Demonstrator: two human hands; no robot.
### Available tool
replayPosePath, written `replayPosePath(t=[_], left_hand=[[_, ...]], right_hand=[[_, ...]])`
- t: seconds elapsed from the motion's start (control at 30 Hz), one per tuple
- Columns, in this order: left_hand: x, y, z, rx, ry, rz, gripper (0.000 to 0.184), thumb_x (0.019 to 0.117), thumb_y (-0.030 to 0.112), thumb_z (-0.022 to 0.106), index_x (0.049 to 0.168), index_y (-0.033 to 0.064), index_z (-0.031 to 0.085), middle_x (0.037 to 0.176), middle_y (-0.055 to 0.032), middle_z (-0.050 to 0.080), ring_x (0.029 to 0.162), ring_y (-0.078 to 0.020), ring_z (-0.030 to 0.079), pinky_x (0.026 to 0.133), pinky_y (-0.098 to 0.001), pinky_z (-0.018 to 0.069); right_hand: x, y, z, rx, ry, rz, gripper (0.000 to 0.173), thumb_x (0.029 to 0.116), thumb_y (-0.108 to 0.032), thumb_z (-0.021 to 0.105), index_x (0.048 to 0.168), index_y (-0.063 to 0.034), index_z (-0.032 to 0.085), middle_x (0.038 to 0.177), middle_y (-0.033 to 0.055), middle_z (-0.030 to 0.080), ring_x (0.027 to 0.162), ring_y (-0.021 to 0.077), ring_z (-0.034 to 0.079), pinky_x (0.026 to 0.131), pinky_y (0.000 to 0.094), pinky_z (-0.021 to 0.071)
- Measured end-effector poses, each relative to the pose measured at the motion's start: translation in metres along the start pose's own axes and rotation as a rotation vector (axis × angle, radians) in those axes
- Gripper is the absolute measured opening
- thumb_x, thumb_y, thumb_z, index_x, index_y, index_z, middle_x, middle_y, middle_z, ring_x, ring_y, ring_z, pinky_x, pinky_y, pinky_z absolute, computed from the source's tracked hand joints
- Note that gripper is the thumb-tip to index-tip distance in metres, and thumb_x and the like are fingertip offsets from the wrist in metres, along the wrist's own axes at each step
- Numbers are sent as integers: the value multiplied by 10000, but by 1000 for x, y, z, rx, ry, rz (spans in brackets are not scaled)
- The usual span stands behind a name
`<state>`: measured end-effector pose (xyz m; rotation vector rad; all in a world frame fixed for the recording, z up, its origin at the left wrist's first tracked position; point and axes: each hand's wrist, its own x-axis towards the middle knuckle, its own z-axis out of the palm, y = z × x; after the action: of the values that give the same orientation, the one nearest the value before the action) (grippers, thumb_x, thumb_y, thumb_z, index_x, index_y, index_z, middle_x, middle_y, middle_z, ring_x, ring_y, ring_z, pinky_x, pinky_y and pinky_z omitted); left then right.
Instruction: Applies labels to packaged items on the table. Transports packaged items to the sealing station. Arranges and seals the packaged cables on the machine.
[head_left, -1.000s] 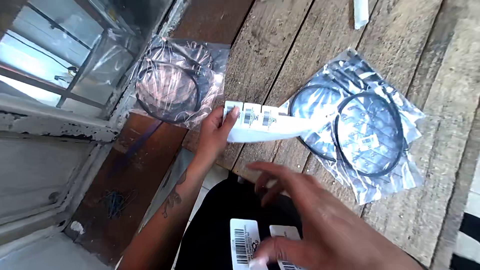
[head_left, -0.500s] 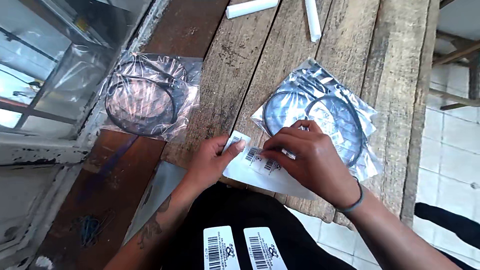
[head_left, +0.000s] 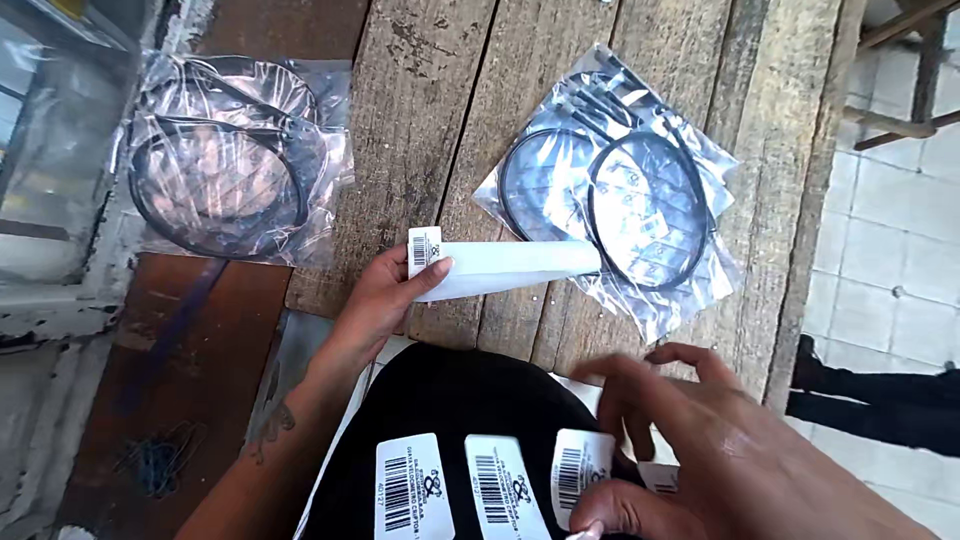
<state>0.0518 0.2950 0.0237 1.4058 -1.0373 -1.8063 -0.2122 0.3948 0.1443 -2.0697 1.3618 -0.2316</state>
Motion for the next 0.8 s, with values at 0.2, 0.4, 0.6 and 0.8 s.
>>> replayPosePath(t=[0.2, 0.4, 0.6, 0.8], left_hand=[[-1, 9, 29, 319, -114, 310, 206, 920, 146, 757, 1105, 81, 696, 915, 21, 749, 791, -50, 717, 713, -246, 622], [15, 6, 40, 519, -353, 349, 276, 868, 384, 793, 977, 137, 733, 834, 80, 705, 761, 17, 663, 690, -198, 574], [98, 31, 47, 277, -102, 136, 148, 987, 31, 614, 1100, -54, 659, 907, -95, 707, 819, -140, 680, 798, -355, 580], [137, 52, 1, 689, 180, 365, 693, 1004, 310, 643, 1594, 122, 332, 1568, -116, 460, 1425, -264, 470, 1158, -501, 408]], right_hand=[[57, 38, -9, -57, 503, -21, 368, 950, -434, 685, 1118, -106, 699, 940, 21, 692, 860, 160, 652, 893, 519, 460], [89, 66, 17, -57, 452, -93, 181, 941, -337, 693, 896, -171, 747, 946, -38, 714, 913, 110, 684, 1061, 588, 397], [76, 146, -4, -77, 1013, 250, 269, 995, -185, 667, 1103, 62, 668, 1001, 165, 717, 922, 220, 709, 875, 412, 585], [92, 191, 107, -390, 594, 356, 1087, 743, -840, 621, 1552, -136, 447, 1606, 310, 319, 1486, 518, 302, 1105, 834, 169]])
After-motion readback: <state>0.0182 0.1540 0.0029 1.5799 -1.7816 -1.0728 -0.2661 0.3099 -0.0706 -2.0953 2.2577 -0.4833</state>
